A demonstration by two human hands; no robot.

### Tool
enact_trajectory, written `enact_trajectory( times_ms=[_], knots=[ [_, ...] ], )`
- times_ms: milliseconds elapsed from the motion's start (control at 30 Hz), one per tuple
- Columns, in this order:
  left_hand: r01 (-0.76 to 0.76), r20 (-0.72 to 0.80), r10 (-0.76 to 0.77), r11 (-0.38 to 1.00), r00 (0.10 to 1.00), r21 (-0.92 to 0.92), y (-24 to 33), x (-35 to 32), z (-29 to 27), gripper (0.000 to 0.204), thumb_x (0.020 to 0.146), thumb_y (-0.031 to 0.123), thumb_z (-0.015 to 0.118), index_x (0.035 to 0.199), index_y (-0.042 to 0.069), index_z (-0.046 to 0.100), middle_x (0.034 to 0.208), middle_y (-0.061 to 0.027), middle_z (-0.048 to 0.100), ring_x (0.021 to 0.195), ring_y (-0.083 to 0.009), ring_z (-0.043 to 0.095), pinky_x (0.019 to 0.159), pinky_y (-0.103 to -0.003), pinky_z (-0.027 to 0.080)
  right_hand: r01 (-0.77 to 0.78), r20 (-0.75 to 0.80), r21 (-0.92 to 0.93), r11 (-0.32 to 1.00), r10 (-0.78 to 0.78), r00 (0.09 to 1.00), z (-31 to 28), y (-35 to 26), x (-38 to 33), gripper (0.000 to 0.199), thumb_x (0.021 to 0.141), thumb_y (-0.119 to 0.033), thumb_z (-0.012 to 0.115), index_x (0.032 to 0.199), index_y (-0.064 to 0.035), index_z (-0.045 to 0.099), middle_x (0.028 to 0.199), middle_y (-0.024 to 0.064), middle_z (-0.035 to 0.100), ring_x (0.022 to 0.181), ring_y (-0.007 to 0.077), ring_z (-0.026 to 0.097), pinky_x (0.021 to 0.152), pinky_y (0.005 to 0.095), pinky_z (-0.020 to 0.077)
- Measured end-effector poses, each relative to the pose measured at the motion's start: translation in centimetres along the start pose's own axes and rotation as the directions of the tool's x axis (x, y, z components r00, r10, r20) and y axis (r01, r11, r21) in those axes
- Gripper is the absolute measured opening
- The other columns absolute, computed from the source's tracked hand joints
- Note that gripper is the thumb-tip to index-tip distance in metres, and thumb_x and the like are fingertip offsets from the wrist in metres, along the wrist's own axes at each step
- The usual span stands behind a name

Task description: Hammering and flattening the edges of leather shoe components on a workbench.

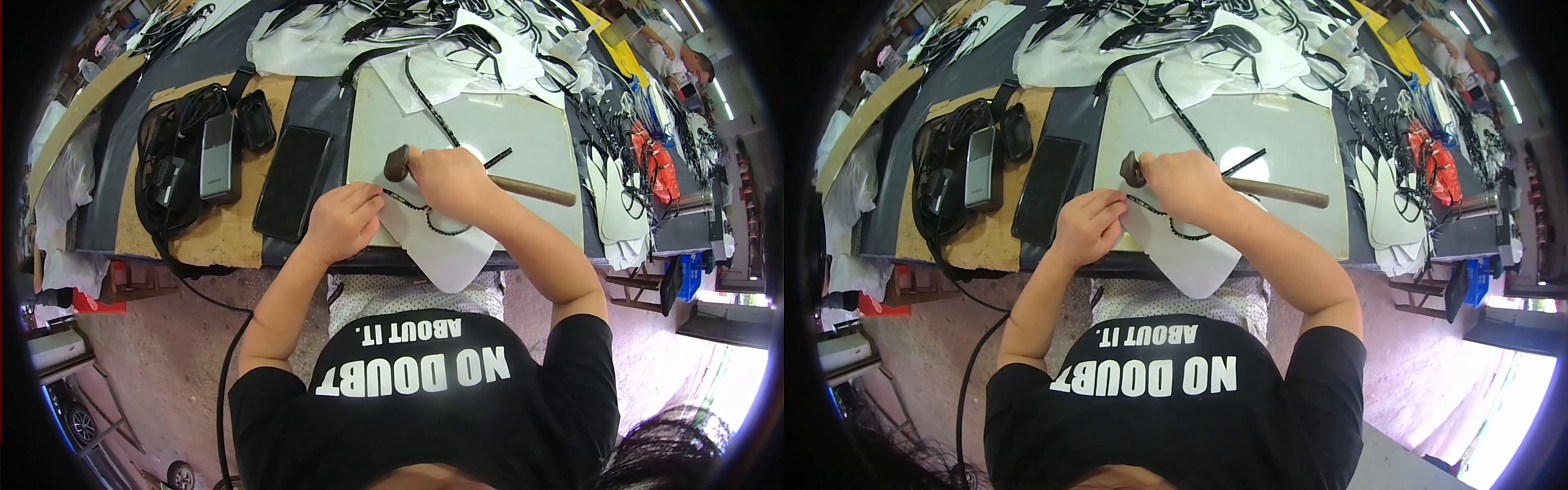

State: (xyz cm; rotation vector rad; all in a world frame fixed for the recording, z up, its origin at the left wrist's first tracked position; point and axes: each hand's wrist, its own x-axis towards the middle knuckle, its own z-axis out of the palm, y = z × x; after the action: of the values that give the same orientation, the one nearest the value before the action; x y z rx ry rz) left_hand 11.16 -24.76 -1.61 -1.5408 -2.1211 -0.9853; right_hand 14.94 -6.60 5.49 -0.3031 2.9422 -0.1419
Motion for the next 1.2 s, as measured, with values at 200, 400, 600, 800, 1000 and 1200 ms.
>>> enact_trajectory(
  times_ms=[200,400,600,800,1000,1200],
  knots=[
    [-0.003,-0.053,0.004,1.000,0.999,0.020,0.0,-0.1,0.2,0.018,0.060,0.005,0.057,0.077,0.002,0.057,0.085,-0.0085,0.058,0.078,-0.0233,0.058,0.064,-0.031,0.048,0.096,0.093,-0.010,0.995,-0.094,0.991,-0.4,-0.4,0.4,0.019,0.071,-0.008,0.049,0.090,-0.0039,0.048,0.061,0.0115,0.057,0.057,0.0301,0.058,0.049,0.0379,0.0452],
    [-0.015,-0.070,0.019,0.999,0.997,0.049,0.0,-0.2,0.3,0.017,0.060,0.006,0.057,0.077,0.002,0.057,0.084,-0.0084,0.058,0.079,-0.0237,0.058,0.064,-0.032,0.048,0.081,0.135,-0.002,0.997,-0.080,0.988,-0.2,-0.7,1.5,0.018,0.073,-0.009,0.049,0.090,-0.0043,0.048,0.063,0.0121,0.058,0.061,0.0295,0.059,0.053,0.0379,0.0457],
    [-0.038,-0.082,0.048,0.993,0.995,0.114,0.4,-0.6,-0.1,0.017,0.060,0.006,0.057,0.076,0.003,0.056,0.083,-0.0075,0.058,0.076,-0.0241,0.057,0.064,-0.033,0.047,0.064,-0.095,0.019,0.998,-0.062,0.994,-1.2,-0.5,1.6,0.015,0.074,-0.010,0.048,0.088,-0.0047,0.049,0.063,0.0111,0.058,0.061,0.0292,0.059,0.052,0.0383,0.0450],
    [-0.056,-0.096,0.067,0.992,0.993,0.113,0.9,-0.5,-0.4,0.018,0.060,0.006,0.058,0.078,0.003,0.056,0.082,-0.0074,0.057,0.075,-0.0242,0.056,0.064,-0.034,0.045,0.159,0.049,-0.011,0.987,-0.158,0.986,-0.4,-0.8,1.1,0.017,0.071,-0.009,0.053,0.086,-0.0025,0.051,0.065,0.0124,0.059,0.061,0.0286,0.060,0.052,0.0381,0.0461],
    [-0.019,-0.035,0.019,1.000,0.999,0.002,3.3,-0.3,-0.3,0.023,0.058,0.009,0.062,0.080,0.004,0.055,0.089,-0.0090,0.056,0.081,-0.0254,0.055,0.069,-0.035,0.045,-0.081,-0.205,0.154,0.985,0.112,0.972,-2.0,1.3,-4.2,0.012,0.078,-0.013,0.049,0.084,-0.0025,0.049,0.068,0.0124,0.058,0.059,0.0304,0.057,0.051,0.0396,0.0452],
    [-0.012,0.137,0.023,0.997,0.990,-0.077,4.5,1.1,0.6,0.032,0.062,0.022,0.066,0.085,0.004,0.053,0.107,-0.0132,0.052,0.101,-0.0280,0.048,0.086,-0.040,0.037,-0.128,-0.060,0.145,0.981,0.138,0.989,1.2,1.7,-8.8,0.012,0.079,-0.014,0.047,0.084,-0.0023,0.047,0.067,0.0127,0.056,0.059,0.0303,0.058,0.052,0.0390,0.0456]
  ],
)
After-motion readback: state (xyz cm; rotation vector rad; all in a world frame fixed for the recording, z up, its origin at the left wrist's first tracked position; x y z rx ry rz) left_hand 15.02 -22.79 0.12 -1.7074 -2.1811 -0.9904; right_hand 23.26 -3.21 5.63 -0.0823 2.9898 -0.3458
